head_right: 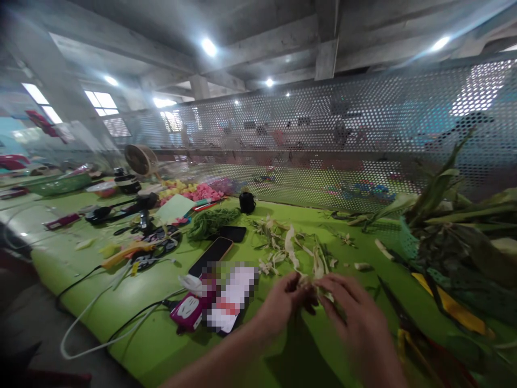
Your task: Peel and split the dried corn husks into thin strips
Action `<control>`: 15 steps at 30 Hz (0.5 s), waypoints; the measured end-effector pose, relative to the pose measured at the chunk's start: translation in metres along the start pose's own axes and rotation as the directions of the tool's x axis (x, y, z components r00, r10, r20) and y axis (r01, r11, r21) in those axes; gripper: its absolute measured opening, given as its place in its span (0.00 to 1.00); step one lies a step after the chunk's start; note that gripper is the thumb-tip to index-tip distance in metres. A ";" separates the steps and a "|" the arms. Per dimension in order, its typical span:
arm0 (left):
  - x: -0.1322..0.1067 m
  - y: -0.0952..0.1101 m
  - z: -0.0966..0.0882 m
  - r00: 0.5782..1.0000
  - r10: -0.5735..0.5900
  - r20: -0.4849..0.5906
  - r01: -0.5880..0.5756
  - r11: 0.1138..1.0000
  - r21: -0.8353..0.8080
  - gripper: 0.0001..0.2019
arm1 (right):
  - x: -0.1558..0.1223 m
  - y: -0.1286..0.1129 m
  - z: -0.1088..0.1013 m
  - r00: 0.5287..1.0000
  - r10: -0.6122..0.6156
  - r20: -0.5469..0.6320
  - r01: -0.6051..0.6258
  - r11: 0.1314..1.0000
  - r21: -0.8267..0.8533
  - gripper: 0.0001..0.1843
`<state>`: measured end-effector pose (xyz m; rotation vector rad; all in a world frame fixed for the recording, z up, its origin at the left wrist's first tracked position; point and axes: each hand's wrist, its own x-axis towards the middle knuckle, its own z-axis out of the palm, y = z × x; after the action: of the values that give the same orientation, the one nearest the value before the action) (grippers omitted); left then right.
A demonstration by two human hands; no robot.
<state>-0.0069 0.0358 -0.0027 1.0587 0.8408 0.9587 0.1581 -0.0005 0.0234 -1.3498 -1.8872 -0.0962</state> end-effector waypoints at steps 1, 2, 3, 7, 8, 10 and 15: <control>0.001 0.000 -0.002 0.998 -0.023 -0.060 0.018 0.997 -0.080 0.17 | 0.001 -0.002 -0.001 1.000 0.008 -0.018 -0.007 1.000 0.029 0.13; 0.002 0.000 -0.003 0.992 -0.047 -0.120 0.030 0.990 -0.140 0.19 | 0.000 -0.004 -0.001 1.000 0.011 -0.012 -0.010 0.998 0.068 0.13; 0.002 0.000 -0.004 0.983 -0.075 -0.168 0.043 0.981 -0.187 0.22 | 0.000 -0.006 0.000 1.000 0.007 0.014 -0.008 0.994 0.104 0.13; 0.002 -0.002 -0.003 0.964 -0.127 -0.235 0.049 0.948 -0.313 0.28 | -0.008 -0.013 0.016 0.984 -0.046 0.174 0.022 0.990 0.139 0.11; 0.001 -0.002 -0.002 0.966 -0.123 -0.229 0.043 0.945 -0.325 0.28 | -0.010 -0.013 0.021 0.975 -0.064 0.215 0.038 0.992 0.123 0.12; 0.001 -0.002 0.002 0.969 -0.121 -0.218 0.042 0.942 -0.334 0.28 | -0.013 -0.011 0.028 0.959 -0.085 0.269 0.068 0.995 0.074 0.14; -0.001 0.001 0.007 0.969 -0.141 -0.205 0.068 0.943 -0.326 0.25 | -0.018 -0.001 0.034 0.965 -0.047 0.258 0.047 0.999 0.007 0.15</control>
<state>-0.0006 0.0329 0.0000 0.6293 0.8837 1.0943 0.1406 0.0019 -0.0106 -1.3704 -2.1354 0.0602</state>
